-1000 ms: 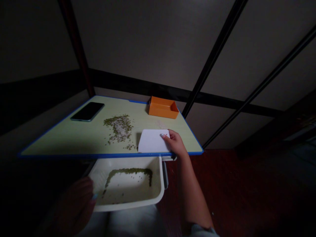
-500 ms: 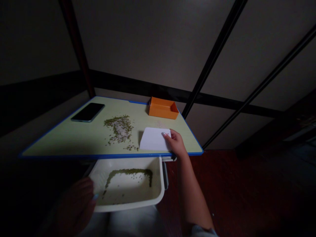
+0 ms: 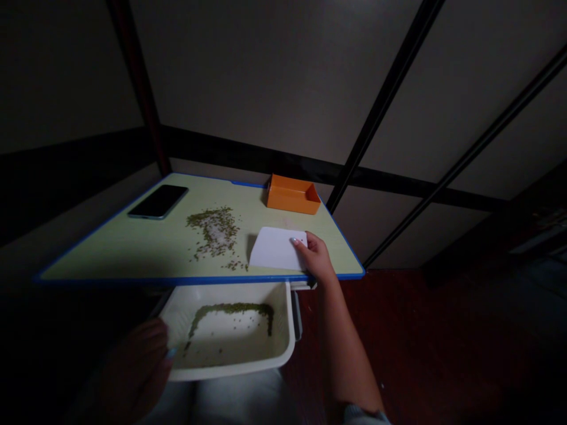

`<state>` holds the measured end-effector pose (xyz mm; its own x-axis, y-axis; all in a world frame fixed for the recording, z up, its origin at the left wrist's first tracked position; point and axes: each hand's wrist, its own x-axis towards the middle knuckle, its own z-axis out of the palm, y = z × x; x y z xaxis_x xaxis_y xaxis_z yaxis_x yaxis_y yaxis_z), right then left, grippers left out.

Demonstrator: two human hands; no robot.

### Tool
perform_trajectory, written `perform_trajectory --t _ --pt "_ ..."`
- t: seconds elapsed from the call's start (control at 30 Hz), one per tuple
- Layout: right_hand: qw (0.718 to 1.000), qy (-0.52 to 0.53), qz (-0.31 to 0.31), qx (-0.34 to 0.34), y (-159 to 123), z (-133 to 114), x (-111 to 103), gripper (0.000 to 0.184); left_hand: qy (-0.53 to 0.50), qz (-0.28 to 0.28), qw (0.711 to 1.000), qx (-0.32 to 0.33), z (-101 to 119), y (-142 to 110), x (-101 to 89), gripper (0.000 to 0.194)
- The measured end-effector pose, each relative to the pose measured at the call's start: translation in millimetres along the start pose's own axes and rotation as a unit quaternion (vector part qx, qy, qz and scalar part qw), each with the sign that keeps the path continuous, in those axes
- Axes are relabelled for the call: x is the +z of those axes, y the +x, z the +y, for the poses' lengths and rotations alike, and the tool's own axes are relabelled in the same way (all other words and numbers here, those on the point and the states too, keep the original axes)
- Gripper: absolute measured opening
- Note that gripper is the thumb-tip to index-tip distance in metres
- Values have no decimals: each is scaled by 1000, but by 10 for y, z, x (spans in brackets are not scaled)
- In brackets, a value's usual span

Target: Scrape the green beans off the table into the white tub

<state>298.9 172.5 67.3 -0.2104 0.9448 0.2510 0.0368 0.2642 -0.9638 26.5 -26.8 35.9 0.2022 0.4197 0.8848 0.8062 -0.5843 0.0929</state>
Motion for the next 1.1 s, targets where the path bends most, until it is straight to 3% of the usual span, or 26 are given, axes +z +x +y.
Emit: perform_trajectory --t 0.5,0.73,1.1 --pt "999 -20 -26 -2 24 26 6 30 -2 13 1000 -5 8 4 -17 21" --pt "999 -36 -4 -16 25 21 14 31 10 20 1000 -10 -18 -85 9 16" --pt "999 10 -46 4 56 83 9 28 -8 6 1000 -5 -9 -16 0 20"
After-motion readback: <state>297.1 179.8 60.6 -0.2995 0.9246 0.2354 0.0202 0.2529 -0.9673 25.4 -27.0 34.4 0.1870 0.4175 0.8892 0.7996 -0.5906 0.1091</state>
